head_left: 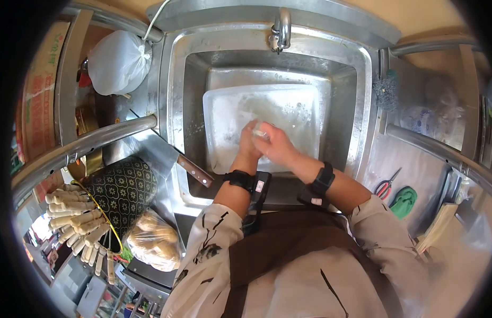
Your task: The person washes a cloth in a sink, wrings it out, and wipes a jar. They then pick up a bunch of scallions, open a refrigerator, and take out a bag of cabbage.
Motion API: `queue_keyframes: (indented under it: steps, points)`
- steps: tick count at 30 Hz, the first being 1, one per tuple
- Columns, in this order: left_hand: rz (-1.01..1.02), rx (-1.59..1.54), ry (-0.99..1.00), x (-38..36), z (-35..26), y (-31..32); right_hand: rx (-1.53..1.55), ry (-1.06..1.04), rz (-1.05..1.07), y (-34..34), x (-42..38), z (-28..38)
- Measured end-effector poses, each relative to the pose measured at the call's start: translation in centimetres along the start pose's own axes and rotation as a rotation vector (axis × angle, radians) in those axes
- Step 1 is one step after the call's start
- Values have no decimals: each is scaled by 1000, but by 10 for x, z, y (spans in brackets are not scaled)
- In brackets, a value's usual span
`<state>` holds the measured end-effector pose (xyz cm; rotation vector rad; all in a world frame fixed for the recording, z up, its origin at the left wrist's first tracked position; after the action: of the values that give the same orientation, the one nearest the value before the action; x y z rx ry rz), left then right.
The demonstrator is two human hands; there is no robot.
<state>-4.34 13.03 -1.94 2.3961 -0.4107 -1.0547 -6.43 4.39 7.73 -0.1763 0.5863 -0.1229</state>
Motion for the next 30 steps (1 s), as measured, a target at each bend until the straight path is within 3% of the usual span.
queue_keyframes:
  steps: [1,2,4,5,8,9,12,13,15,17,20,21,25,28,30]
  points:
    - [73,113,74,-4,-11,7,54,-52,-14,0,-5,7]
    - [135,221,153,-8,-22,14,28,-40,-161,-6,-3,10]
    - [-108,-343,16,-26,-29,59,-21,-11,-458,-25,11,17]
    - [-74,-355,100,-36,-40,82,90,25,-496,-34,29,6]
    - [-112,-333,81,-38,-49,86,260,-58,-311,-17,41,-12]
    - [-56,-202,163,-23,-48,66,33,-171,-120,2,27,-4]
    - [-18,-41,302,-31,-70,75,149,-104,-283,-1,3,27]
    - [-39,-140,171,-36,-62,83,253,-68,-259,-10,23,12]
    - [-45,-92,237,-43,-55,95,537,78,-175,-27,48,0]
    - [-28,-125,230,-41,-59,98,592,97,-97,-24,37,10]
    - [-57,-167,265,-19,-73,71,157,-264,-260,0,-11,49]
    - [-80,-131,195,-24,-73,75,287,-201,-275,7,6,27]
    - [-8,-157,92,-53,-73,110,-139,-100,-274,-46,48,17]
    - [227,134,184,-64,-97,118,349,-158,53,-63,18,46]
    - [296,162,72,-66,-111,113,-183,-600,-25,-85,-9,73]
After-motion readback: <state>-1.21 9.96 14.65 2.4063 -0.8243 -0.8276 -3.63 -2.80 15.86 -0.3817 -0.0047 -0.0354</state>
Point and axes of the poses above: each hand's wrist, its own x-axis towards the middle knuckle, its own y-axis out of the palm, z = x × y, the point moved 5 cm from there along x, towards the middle knuckle, and after that the axes turned 13 degrees about y, right-handed, at the moved point
